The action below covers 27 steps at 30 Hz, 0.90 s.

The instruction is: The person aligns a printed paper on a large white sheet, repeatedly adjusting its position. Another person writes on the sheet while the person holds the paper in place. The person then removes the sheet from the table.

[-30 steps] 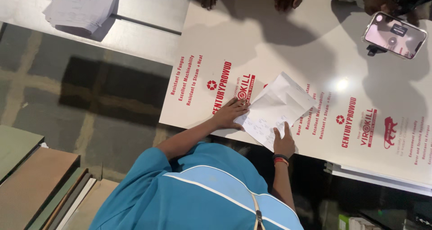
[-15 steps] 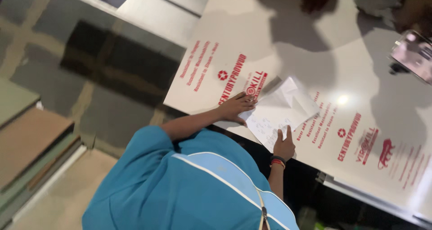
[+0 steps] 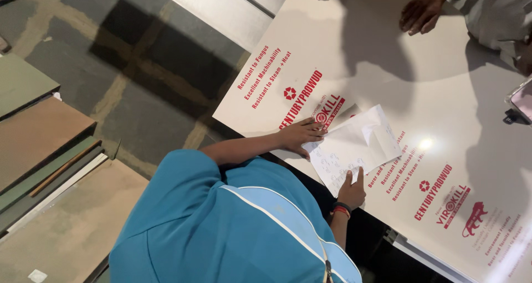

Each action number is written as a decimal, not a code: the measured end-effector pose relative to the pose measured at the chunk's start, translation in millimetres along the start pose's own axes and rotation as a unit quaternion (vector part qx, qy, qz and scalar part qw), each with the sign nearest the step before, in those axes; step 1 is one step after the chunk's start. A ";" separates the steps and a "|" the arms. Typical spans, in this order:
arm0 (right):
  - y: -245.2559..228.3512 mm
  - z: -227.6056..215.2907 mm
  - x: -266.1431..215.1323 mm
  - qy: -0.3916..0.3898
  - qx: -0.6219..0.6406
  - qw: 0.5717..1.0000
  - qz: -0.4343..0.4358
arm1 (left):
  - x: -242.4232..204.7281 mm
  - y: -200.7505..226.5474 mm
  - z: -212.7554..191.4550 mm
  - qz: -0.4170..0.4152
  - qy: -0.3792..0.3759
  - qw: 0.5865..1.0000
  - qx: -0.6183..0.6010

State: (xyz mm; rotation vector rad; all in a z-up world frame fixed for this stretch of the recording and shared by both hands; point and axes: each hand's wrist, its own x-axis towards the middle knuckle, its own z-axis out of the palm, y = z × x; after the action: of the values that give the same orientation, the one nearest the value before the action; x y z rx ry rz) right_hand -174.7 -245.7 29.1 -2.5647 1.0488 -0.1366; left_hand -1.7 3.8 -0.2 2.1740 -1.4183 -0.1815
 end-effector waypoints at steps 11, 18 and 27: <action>4.9 4.2 1.6 0.019 0.009 1.000 -0.016 | 0.5 -2.5 2.8 0.004 0.003 1.000 0.008; 1.5 2.7 0.4 0.023 0.019 0.999 -0.025 | 2.0 -12.5 14.3 0.019 0.019 1.000 -0.014; 13.9 11.3 6.4 0.048 0.043 0.991 -0.117 | 3.3 -16.2 15.4 0.029 0.066 0.990 -0.118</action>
State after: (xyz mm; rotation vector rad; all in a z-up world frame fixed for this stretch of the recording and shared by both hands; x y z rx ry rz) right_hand -176.7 -255.9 13.2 -2.6161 0.7542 -0.3619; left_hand 7.0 0.3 -20.7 1.9148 -1.3136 -0.1722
